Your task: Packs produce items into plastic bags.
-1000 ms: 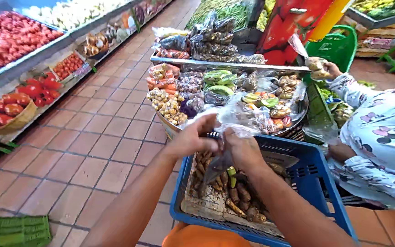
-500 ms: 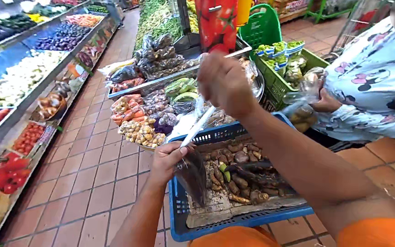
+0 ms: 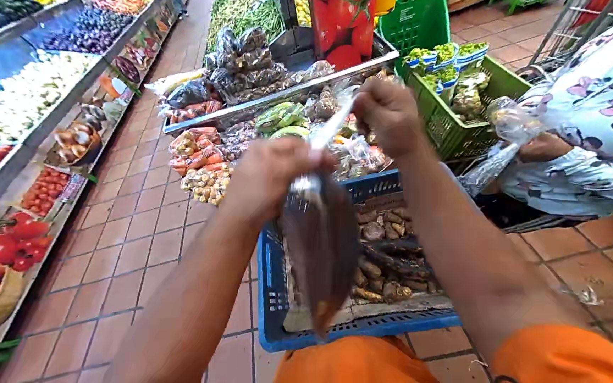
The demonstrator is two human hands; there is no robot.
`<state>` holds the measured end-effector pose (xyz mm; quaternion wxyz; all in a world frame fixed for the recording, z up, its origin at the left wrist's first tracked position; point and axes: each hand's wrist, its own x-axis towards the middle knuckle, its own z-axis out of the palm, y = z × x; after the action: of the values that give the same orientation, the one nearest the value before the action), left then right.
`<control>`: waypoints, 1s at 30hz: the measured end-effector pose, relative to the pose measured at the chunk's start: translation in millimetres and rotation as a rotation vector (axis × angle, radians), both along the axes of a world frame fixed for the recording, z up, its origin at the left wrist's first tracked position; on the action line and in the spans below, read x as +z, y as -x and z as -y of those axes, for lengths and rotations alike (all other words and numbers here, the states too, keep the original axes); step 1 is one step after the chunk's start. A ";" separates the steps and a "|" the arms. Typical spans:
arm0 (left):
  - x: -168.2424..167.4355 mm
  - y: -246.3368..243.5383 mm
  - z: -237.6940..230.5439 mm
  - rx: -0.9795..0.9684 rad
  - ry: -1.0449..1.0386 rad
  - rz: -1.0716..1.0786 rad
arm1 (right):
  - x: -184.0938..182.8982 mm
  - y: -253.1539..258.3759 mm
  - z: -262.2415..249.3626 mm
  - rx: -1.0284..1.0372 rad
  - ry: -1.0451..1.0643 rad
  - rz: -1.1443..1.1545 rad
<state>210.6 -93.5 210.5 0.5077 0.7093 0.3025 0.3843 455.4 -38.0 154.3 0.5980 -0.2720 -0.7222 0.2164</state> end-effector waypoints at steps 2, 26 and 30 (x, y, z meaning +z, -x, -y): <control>10.0 -17.5 -24.9 0.121 -0.013 0.052 | -56.0 51.3 2.6 0.092 0.364 -0.251; -309.8 53.9 64.3 0.169 0.463 0.067 | -245.9 93.0 135.0 0.157 0.842 0.102; -311.5 51.4 62.5 0.125 0.372 -0.042 | -251.3 83.9 127.8 0.133 0.759 0.283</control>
<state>159.3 -156.0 -100.9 0.5988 0.5910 0.4222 0.3375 371.5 -165.9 -97.0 0.3346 -0.4531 -0.6822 0.4662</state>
